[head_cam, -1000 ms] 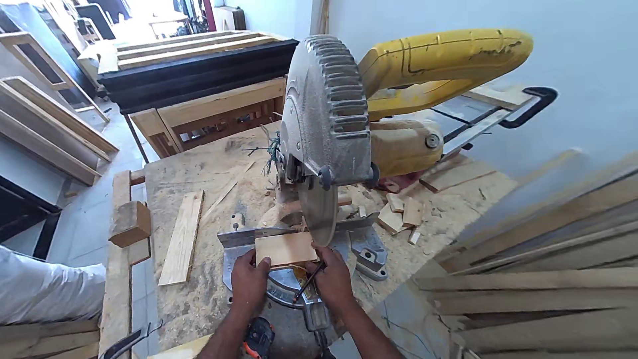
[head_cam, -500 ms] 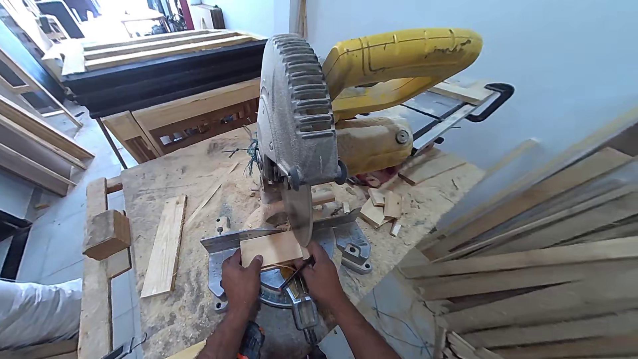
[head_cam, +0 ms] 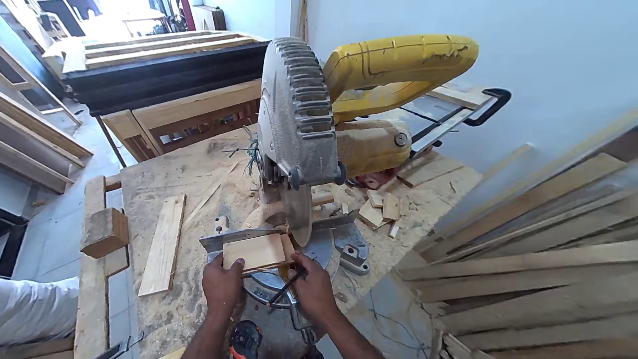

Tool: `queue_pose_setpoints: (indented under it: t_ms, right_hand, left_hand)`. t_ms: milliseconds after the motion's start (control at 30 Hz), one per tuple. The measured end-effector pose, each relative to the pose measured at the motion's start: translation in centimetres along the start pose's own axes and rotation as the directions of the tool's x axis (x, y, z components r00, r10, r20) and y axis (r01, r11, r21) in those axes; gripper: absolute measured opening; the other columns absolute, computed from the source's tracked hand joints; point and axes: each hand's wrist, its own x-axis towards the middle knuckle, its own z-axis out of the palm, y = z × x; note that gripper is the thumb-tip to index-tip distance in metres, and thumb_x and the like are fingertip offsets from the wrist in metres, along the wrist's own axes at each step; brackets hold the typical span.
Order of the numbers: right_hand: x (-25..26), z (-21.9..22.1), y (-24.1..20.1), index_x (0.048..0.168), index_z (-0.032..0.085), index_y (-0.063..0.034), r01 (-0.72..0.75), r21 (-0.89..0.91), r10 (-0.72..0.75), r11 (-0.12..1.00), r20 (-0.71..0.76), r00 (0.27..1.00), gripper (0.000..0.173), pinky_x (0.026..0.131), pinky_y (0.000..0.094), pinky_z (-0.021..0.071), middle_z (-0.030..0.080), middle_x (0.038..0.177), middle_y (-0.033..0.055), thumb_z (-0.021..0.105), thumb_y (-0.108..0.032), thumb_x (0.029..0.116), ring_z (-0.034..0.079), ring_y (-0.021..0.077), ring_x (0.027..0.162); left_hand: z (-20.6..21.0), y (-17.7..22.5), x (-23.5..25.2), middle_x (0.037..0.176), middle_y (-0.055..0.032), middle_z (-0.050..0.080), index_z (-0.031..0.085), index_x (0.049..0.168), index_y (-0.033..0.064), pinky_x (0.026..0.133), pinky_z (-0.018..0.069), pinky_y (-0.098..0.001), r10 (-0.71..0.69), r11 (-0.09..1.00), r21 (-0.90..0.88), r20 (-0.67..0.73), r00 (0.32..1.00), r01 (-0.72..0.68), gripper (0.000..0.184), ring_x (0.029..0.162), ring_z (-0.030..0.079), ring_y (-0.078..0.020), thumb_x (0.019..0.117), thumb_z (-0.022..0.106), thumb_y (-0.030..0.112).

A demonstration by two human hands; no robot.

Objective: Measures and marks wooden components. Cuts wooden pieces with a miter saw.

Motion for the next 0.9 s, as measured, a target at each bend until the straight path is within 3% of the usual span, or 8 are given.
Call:
queue_pose_setpoints:
  t_ms: [133,233,333,400,467,567,733,900]
  right_hand:
    - [0.2,-1.3,0.4,0.138,0.062,-0.0059,0.002,0.114,-0.004,0.994,0.016,1.0,0.042,0.1,0.0344,0.054,0.069,0.126,0.0101,0.06,-0.022,0.0994,0.066,0.0167,0.113]
    - [-1.0,-4.9,-1.5,0.122,0.067,0.0014,0.196,0.229,-0.111,0.953,-0.337,0.935,0.027,0.09,0.0378,0.0606,0.073,0.113,0.0115,0.062,-0.014,0.0999,0.071,0.0181,0.102]
    - [-3.5,-13.7,-8.2,0.122,0.065,0.0003,0.602,-0.086,-0.497,0.794,-0.661,0.561,0.029,0.092,0.034,0.06,0.072,0.121,0.0067,0.064,-0.017,0.0993,0.07,0.0126,0.107]
    - [-3.5,-21.0,-14.1,0.132,0.059,0.0031,0.66,-0.412,-0.732,0.628,-0.601,0.321,0.047,0.099,0.035,0.0553,0.066,0.13,0.012,0.064,-0.032,0.1005,0.065,0.0148,0.116]
    - [-1.3,-25.7,-19.6,0.133,0.06,0.0003,0.55,-0.635,-0.84,0.542,-0.397,0.37,0.065,0.104,0.0448,0.0508,0.064,0.129,0.0175,0.062,-0.054,0.0973,0.061,0.0224,0.121]
    - [2.7,-26.8,-25.7,0.118,0.067,-0.0131,0.41,-0.796,-0.741,0.446,-0.071,0.668,0.06,0.078,0.0605,0.05,0.069,0.102,0.0126,0.068,-0.063,0.0853,0.066,0.0314,0.096]
    - [0.5,-26.6,-26.7,0.081,0.063,-0.02,0.463,-0.826,-0.539,0.323,0.242,0.807,0.037,0.046,0.0422,0.0442,0.056,0.063,-0.0017,0.08,-0.053,0.0774,0.056,0.0164,0.055]
    - [-3.7,-23.4,-20.2,0.1,0.064,-0.035,0.528,-0.785,-0.335,0.324,0.427,0.84,0.049,0.049,0.031,0.0543,0.061,0.072,-0.0157,0.077,-0.072,0.0711,0.06,0.0018,0.059]
  left_hand:
    - [0.2,-0.4,0.1,0.111,-0.0123,0.073,0.073,0.117,0.0072,0.096,0.0551,-0.0494,0.02,1.0,0.003,-0.025,1.0,-0.02,0.031,0.105,0.07,-0.0247,0.0893,0.075,0.022]
    - [0.1,-0.5,0.3,0.119,-0.0169,0.069,0.073,0.118,0.0055,0.101,0.0523,-0.0506,0.041,0.999,0.027,-0.013,0.999,-0.041,0.034,0.113,0.066,-0.0291,0.0903,0.074,0.025]
    - [0.1,-0.2,0.0,0.117,-0.0177,0.07,0.072,0.118,0.0035,0.1,0.0528,-0.0512,0.02,1.0,0.025,-0.017,1.0,-0.02,0.033,0.111,0.067,-0.0299,0.0916,0.074,0.023]
    - [0.3,-0.4,0.0,0.116,-0.0173,0.071,0.073,0.116,0.004,0.098,0.0538,-0.0513,0.02,1.0,0.021,-0.032,0.999,-0.019,0.031,0.109,0.068,-0.0296,0.0916,0.074,0.023]
    - [0.5,-0.5,-0.1,0.117,-0.0189,0.069,0.072,0.117,0.0034,0.098,0.0538,-0.0522,0.024,1.0,0.019,-0.032,0.999,-0.023,0.031,0.108,0.068,-0.0306,0.0931,0.073,0.023]
    - [0.5,-0.6,-0.1,0.118,-0.0197,0.069,0.071,0.12,0.0032,0.099,0.0527,-0.0541,0.028,0.999,0.037,-0.024,0.999,-0.027,0.033,0.11,0.067,-0.0323,0.0942,0.072,0.024]
    - [0.6,-0.9,-0.3,0.118,-0.021,0.068,0.072,0.119,0.0036,0.098,0.052,-0.0571,0.021,1.0,0.011,-0.038,0.999,-0.02,0.033,0.111,0.066,-0.0352,0.0939,0.073,0.025]
    - [0.7,-1.3,-0.5,0.124,-0.023,0.064,0.07,0.123,0.0029,0.098,0.0514,-0.0591,0.008,1.0,-0.009,-0.049,0.999,-0.008,0.038,0.113,0.064,-0.0378,0.0931,0.075,0.027]
